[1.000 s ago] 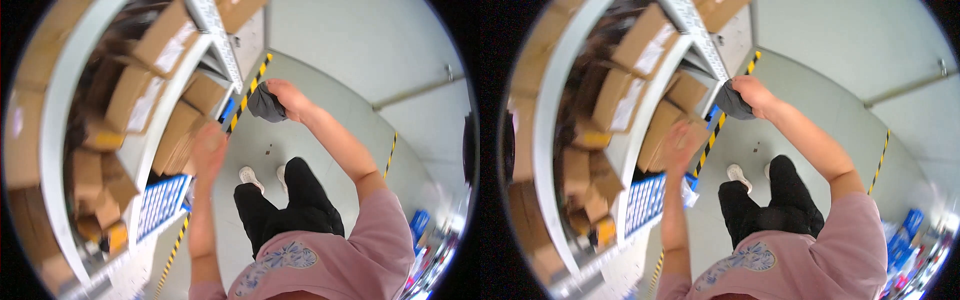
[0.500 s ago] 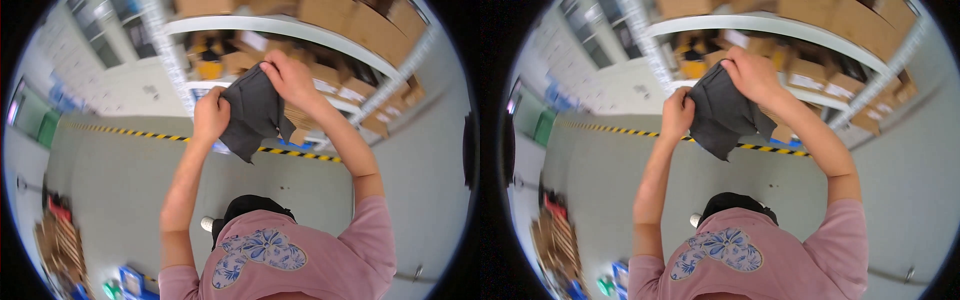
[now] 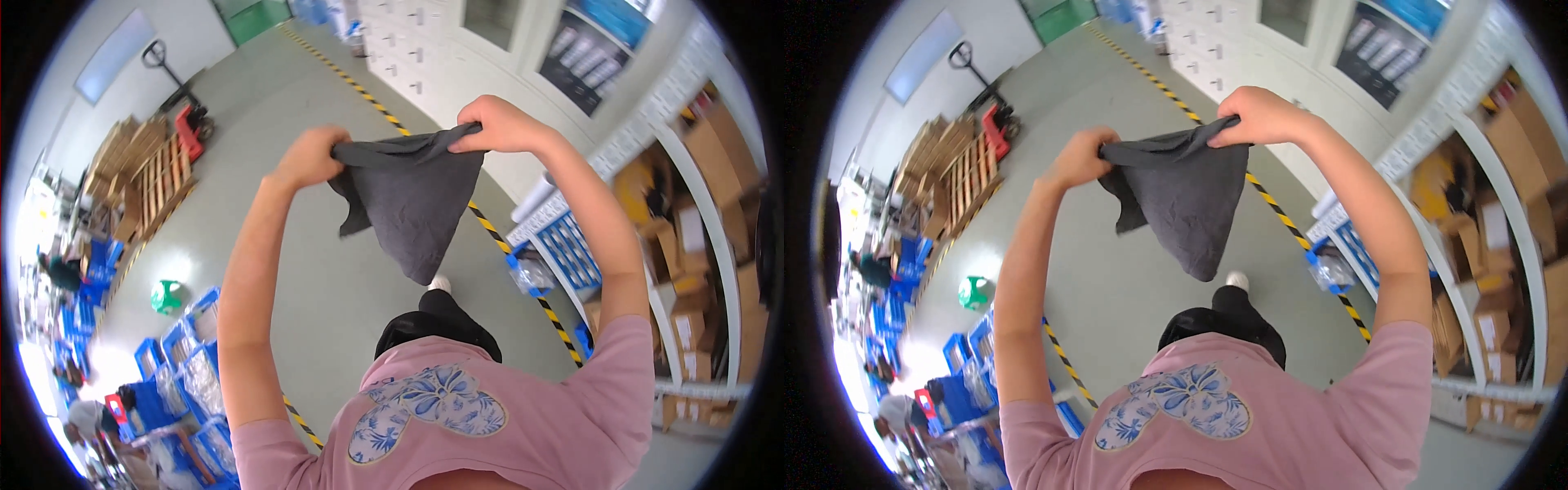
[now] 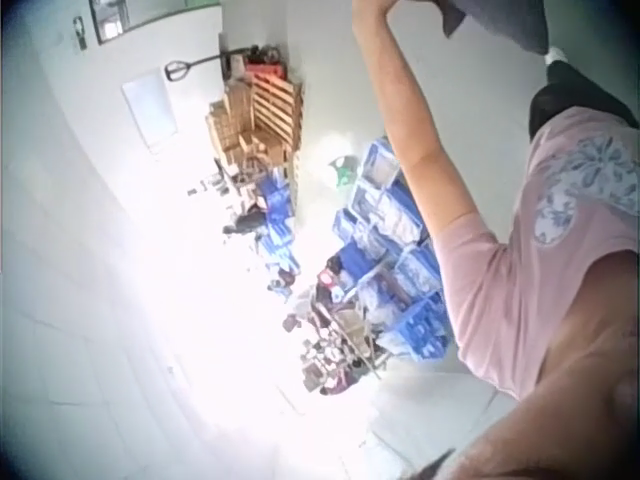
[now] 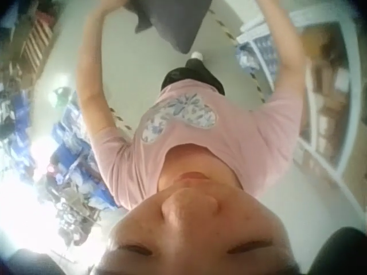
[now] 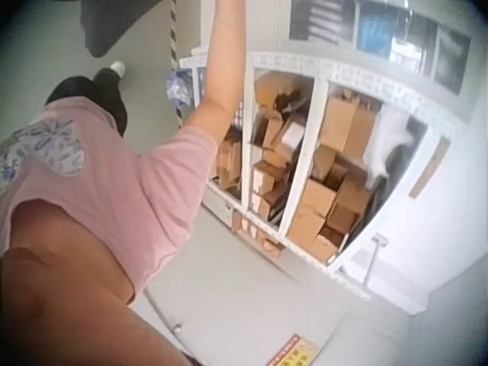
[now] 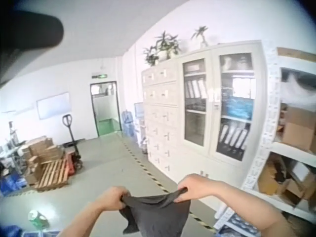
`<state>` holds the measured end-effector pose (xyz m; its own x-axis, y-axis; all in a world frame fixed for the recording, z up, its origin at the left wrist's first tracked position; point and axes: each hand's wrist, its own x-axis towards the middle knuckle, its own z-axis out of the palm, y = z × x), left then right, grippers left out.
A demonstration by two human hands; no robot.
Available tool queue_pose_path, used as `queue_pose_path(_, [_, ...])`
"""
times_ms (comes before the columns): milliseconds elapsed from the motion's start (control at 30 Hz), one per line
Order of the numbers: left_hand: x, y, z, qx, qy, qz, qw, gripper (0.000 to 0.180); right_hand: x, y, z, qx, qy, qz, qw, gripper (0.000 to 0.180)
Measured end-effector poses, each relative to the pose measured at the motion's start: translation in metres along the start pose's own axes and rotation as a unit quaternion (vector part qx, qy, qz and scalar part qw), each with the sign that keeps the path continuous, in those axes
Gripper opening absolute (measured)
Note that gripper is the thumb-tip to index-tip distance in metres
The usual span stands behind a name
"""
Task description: The recorder is using a metal file to smooth a small part attached to a rod at a factory workbench.
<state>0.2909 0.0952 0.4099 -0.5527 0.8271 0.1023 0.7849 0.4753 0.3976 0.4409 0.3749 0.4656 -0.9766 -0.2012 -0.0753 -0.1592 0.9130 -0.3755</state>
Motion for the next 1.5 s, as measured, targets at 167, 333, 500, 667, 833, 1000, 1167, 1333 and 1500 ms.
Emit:
queue_pose_path(167, [-0.043, -0.190, 0.046, -0.743, 0.309, -0.153, 0.573, 0.089, 0.175, -0.013, 0.026, 0.414, -0.073, -0.067, 0.905, 0.036])
queue_pose_path(333, [-0.087, -0.176, 0.243, -0.971, 0.059, 0.001, 0.230, 0.116, 0.339, -0.017, 0.131, 0.574, -0.207, 0.132, 0.781, 0.038])
queue_pose_path(500, [-0.046, -0.204, 0.208, -0.836, 0.305, -0.308, 0.336, 0.025, 0.449, -0.010, 0.178, 0.562, -0.245, 0.166, 0.773, 0.020])
queue_pose_path(667, [-0.089, -0.336, 0.191, -0.713, 0.465, -0.399, 0.340, 0.015, 0.576, -0.030, 0.206, 0.425, -0.133, 0.063, 0.893, 0.019])
queue_pose_path(833, [-0.129, -0.411, 0.089, -0.643, 0.521, -0.420, 0.373, 0.011, 0.661, -0.060, 0.219, 0.308, -0.074, 0.014, 0.948, 0.027])
queue_pose_path(1000, [-0.175, -0.486, 0.021, -0.547, 0.586, -0.434, 0.412, 0.013, 0.739, -0.119, 0.252, 0.551, -0.105, 0.159, 0.813, 0.012])
queue_pose_path(1167, [-0.221, -0.568, -0.038, -0.507, 0.649, -0.389, 0.411, 0.013, 0.829, -0.209, 0.325, 0.737, -0.204, 0.081, 0.639, 0.039])
queue_pose_path(1333, [-0.291, -0.632, -0.076, -0.471, 0.748, -0.373, 0.283, 0.009, 0.914, -0.347, 0.420, 0.665, -0.380, 0.117, 0.633, 0.057])
queue_pose_path(1500, [-0.377, -0.660, -0.071, -0.385, 0.807, -0.406, 0.187, 0.008, 0.955, -0.501, 0.465, 0.507, -0.375, 0.135, 0.764, 0.068])
